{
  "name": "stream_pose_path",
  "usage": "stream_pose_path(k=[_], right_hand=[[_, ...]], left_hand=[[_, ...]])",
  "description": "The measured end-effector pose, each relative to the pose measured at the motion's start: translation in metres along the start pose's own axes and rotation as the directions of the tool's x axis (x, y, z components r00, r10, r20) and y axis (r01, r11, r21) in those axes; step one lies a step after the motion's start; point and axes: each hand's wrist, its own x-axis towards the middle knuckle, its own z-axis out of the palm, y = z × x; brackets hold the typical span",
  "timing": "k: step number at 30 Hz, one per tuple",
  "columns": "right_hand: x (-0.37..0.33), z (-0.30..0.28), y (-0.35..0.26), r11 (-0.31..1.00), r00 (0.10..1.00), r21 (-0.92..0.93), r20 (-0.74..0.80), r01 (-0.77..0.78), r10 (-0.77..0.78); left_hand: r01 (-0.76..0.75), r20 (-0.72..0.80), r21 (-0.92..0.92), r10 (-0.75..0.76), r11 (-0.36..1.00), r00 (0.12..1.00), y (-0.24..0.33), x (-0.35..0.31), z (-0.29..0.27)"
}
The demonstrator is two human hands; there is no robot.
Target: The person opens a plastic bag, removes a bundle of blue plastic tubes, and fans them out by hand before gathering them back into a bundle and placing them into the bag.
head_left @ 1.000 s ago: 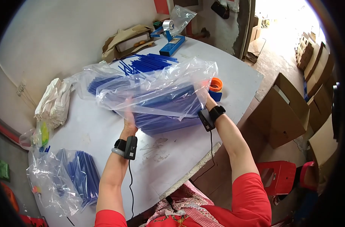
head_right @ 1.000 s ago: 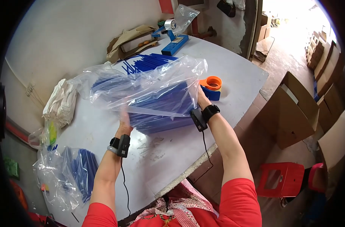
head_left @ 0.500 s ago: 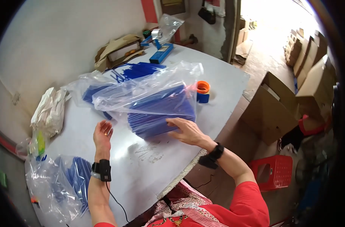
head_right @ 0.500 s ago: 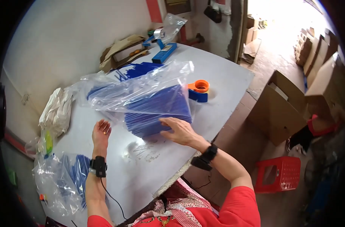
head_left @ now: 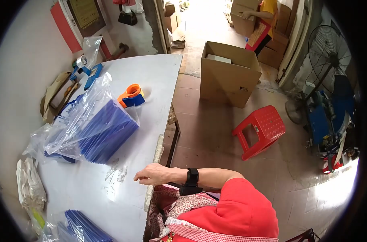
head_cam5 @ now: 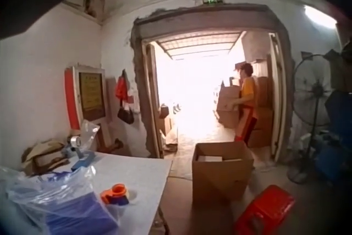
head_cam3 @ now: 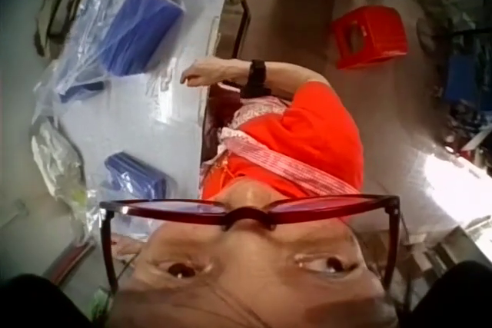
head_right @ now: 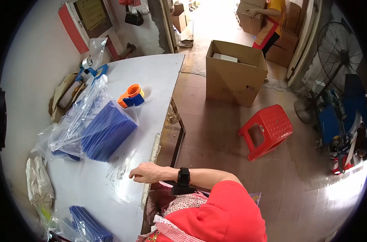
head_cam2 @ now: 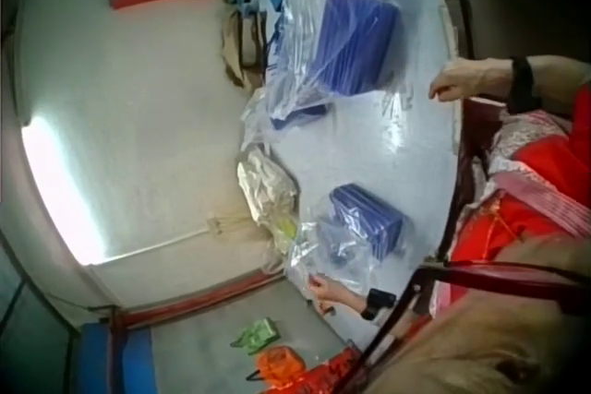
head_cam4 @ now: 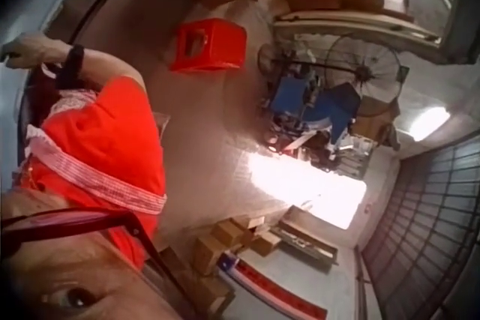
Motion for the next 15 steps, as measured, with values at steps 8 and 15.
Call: stream_pose_path(k=[8,15], right_hand=[[-0.029,0.028,-0.002,1.000,1.000,0.011,0.001,-0.007,0.007],[-0.036,0.031,0.004,0.999,0.999,-0.037,0.049,0.004,-0.003]], left_hand=[[0.359,0.581,-0.376,-0.085,0.854,0.810,-0.093,-0.038,0.036],[-0.643,0.831,0.267,0.166,0.718,0.531,-0.292,-0.030,0.026]])
